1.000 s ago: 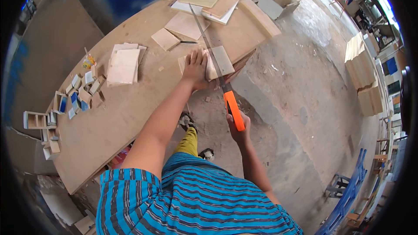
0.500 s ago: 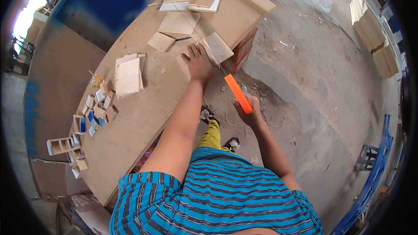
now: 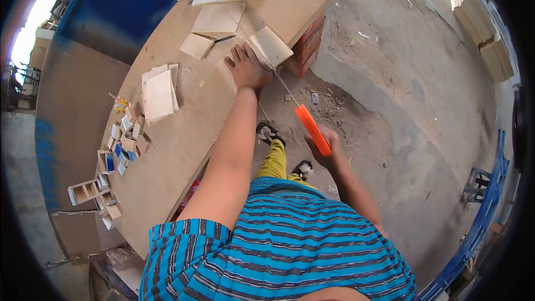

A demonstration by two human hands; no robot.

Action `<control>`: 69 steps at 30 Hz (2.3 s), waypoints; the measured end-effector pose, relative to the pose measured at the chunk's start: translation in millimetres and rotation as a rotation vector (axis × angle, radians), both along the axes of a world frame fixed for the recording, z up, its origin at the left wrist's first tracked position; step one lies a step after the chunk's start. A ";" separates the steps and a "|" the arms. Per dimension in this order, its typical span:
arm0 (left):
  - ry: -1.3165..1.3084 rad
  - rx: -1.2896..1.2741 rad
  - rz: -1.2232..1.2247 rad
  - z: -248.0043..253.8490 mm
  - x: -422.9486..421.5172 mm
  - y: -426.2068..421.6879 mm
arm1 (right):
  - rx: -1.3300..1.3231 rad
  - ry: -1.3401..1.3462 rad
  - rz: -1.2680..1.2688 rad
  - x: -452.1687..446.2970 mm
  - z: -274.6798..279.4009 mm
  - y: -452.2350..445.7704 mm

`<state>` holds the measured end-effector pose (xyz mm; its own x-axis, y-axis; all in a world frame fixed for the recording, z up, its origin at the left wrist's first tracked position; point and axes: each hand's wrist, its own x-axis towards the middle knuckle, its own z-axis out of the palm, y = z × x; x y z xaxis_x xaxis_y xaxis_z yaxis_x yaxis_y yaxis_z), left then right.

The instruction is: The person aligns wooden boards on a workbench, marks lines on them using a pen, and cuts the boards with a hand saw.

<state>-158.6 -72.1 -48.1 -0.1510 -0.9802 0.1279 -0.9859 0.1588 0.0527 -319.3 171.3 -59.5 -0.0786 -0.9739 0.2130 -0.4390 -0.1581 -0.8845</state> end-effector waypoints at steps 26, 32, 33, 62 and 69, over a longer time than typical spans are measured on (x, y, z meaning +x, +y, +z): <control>0.080 0.071 0.006 12.9 0.3 1.0 | 0.119 0.050 -0.089 10.5 -12.0 8.9; -0.010 0.233 0.025 29.7 -0.9 -3.1 | 0.254 0.000 -0.171 -17.8 -40.3 133.1; -0.027 0.239 0.010 28.7 0.6 -4.7 | 0.240 0.050 -0.182 -15.5 -23.2 136.6; -0.014 0.093 -0.021 18.5 -2.0 -11.8 | 0.213 0.040 -0.092 -16.0 44.9 16.8; -0.038 -0.071 -0.004 -21.2 -1.7 -31.6 | 0.246 -0.006 -0.117 -18.5 42.2 43.8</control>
